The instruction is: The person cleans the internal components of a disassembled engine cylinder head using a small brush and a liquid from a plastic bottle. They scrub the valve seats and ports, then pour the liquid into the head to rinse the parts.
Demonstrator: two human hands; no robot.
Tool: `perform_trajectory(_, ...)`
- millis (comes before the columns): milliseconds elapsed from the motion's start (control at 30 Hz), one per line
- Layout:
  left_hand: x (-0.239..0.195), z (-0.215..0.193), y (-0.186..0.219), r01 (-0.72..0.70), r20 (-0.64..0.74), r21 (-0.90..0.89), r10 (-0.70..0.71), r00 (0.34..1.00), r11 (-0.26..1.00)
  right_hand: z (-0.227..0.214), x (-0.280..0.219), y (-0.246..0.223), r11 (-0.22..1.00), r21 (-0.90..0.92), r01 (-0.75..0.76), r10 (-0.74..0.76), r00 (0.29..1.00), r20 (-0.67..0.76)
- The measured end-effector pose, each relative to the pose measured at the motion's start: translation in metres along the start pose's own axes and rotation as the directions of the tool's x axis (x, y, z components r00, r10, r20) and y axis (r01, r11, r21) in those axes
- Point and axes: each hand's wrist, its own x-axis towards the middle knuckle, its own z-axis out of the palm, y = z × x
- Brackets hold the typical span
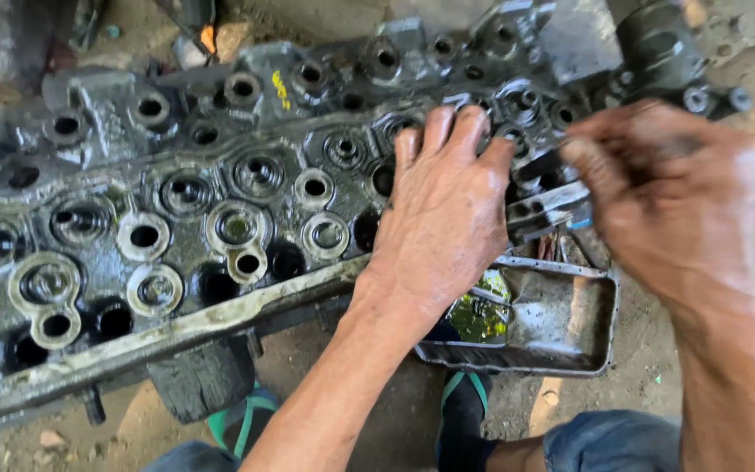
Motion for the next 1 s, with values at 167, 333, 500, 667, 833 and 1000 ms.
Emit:
perform_trajectory(167,0.0,0.0,0.003,-0.022,-0.016,-0.001,0.022,1.0,1.0,0.015,0.0,0.004,0.994,-0.028,0.108,-0.109,0.994,-0.009)
perform_trajectory(333,0.002,0.0,0.003,-0.012,-0.012,-0.006,0.012,1.0,1.0,-0.008,-0.01,0.002,0.997,0.056,0.062,-0.055,0.992,-0.116)
perform_trajectory(500,0.002,0.002,0.003,-0.003,0.007,-0.005,0.003,1.0,1.0,0.005,0.001,0.007,0.997,-0.022,0.079,-0.079,0.997,-0.023)
perform_trajectory(667,0.001,0.003,0.002,-0.022,0.001,-0.005,0.022,1.0,1.0,0.007,-0.006,0.002,0.997,0.002,0.077,-0.076,0.99,-0.117)
perform_trajectory(833,0.001,0.0,0.004,-0.01,0.002,-0.002,0.01,1.0,1.0,-0.004,-0.003,0.006,0.999,-0.016,0.041,-0.041,0.999,-0.027)
perform_trajectory(1000,0.003,0.002,0.004,-0.026,0.01,0.005,0.026,1.0,1.0,0.011,-0.005,0.017,0.994,0.068,0.089,-0.085,0.994,-0.067)
